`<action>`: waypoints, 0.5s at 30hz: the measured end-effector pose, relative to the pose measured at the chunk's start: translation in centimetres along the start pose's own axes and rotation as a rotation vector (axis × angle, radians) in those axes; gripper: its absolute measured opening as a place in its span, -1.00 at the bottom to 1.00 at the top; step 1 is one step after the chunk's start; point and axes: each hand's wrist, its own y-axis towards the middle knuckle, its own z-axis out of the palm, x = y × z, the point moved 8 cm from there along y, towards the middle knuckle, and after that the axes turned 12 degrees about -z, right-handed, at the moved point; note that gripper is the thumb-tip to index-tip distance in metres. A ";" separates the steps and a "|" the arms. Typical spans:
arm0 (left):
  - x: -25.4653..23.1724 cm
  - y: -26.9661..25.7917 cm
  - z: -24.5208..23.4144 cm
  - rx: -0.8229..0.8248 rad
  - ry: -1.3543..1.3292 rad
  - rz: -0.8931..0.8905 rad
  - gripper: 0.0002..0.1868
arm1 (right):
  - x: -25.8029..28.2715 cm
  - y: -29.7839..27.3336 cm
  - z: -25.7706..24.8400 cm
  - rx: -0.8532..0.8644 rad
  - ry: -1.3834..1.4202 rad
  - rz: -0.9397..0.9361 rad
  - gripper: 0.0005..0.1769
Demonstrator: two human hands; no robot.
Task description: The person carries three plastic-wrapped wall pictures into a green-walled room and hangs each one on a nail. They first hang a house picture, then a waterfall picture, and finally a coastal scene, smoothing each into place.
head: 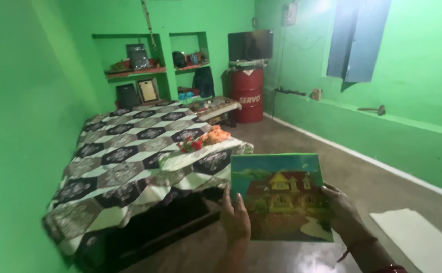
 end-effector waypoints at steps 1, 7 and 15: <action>0.2 0.9 1.6 -0.001 -0.011 0.020 -0.45 | 0.1 1.7 -0.5 0.000 0.011 -0.016 -0.55; 2.8 5.7 11.7 0.072 -0.009 -0.092 -0.42 | 1.4 10.0 -5.3 -0.113 -0.093 -0.010 -0.56; 4.3 12.0 25.9 0.191 -0.068 -0.109 -0.44 | 4.1 19.4 -12.2 -0.300 -0.123 -0.066 -0.56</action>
